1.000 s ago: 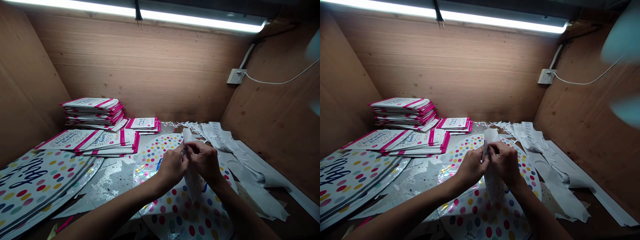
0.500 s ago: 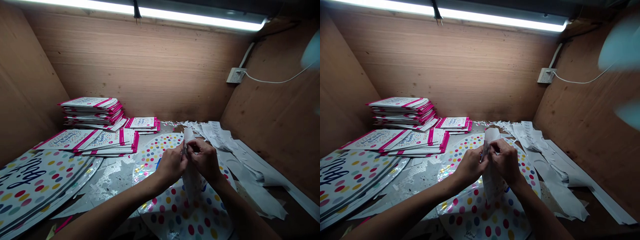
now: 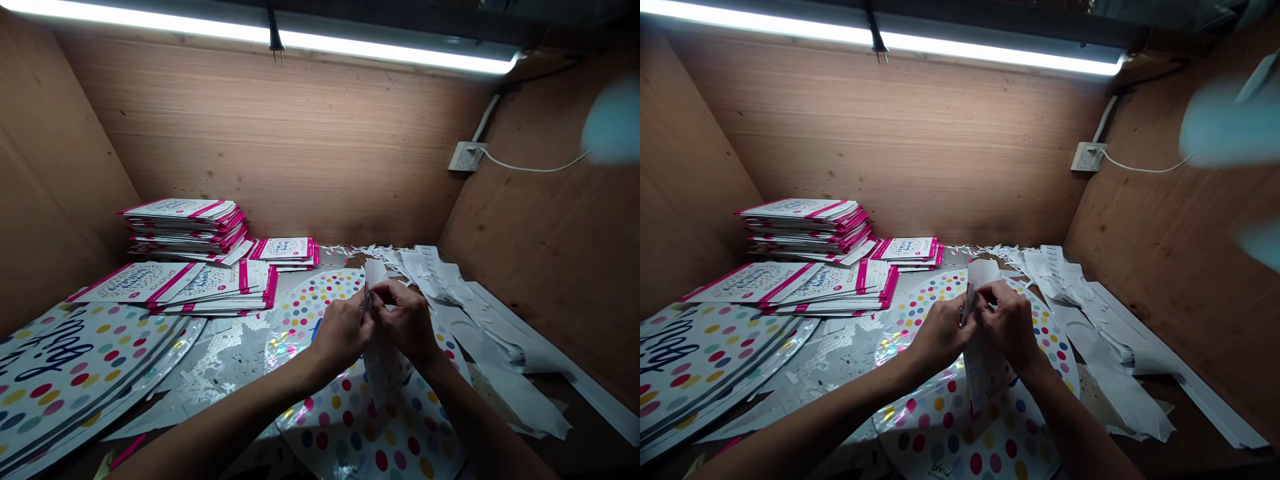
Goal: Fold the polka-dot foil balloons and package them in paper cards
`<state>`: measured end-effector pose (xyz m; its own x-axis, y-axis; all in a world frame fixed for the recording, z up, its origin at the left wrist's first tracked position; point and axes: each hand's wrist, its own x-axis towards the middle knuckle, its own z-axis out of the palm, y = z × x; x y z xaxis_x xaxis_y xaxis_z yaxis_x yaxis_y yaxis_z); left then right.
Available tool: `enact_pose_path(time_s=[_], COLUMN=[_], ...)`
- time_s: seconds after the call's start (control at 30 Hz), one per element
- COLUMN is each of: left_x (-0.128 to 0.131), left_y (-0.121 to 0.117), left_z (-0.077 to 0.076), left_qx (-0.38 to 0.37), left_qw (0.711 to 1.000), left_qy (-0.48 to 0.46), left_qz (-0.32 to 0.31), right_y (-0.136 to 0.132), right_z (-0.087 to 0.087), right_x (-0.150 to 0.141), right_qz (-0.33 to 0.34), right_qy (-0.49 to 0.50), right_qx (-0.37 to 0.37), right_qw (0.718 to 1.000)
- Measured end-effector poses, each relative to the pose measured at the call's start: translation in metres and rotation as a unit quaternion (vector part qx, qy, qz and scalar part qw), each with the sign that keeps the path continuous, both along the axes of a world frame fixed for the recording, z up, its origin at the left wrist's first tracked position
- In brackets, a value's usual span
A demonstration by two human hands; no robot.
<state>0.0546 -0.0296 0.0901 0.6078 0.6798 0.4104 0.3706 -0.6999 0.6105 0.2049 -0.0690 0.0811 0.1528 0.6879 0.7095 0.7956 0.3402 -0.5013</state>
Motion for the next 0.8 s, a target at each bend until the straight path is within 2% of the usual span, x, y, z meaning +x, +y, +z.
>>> enact_pose_path(time_s=[0.5,0.57,0.63,0.67,0.7,0.77,0.8], left_x=[0.003,0.001,-0.004,-0.007,-0.012,-0.023,-0.029], left_y=[0.003,0.009,0.019,0.025,0.031,0.040,0.044], left_z=[0.001,0.001,0.001,0.000,-0.002,-0.008,-0.012], left_qx=[-0.036,-0.074,-0.153,-0.201,-0.248,-0.324,-0.351], left_qw=[0.999,0.997,0.985,0.972,0.957,0.928,0.917], left_qy=[0.002,-0.027,-0.084,-0.117,-0.146,-0.178,-0.178], left_qz=[0.029,0.017,-0.014,-0.029,-0.040,-0.052,-0.058], right_y=[0.008,0.012,0.015,0.015,0.013,0.011,0.010], right_z=[-0.011,-0.011,-0.010,-0.009,-0.008,-0.008,-0.009], right_x=[0.005,0.025,0.060,0.080,0.098,0.125,0.129], right_qz=[-0.048,-0.073,-0.143,-0.216,-0.254,-0.286,-0.286], right_qy=[0.037,0.050,0.058,0.065,0.071,0.074,0.071], right_qx=[0.008,-0.010,-0.047,-0.069,-0.084,-0.103,-0.108], right_qw=[0.998,0.996,0.987,0.972,0.961,0.950,0.950])
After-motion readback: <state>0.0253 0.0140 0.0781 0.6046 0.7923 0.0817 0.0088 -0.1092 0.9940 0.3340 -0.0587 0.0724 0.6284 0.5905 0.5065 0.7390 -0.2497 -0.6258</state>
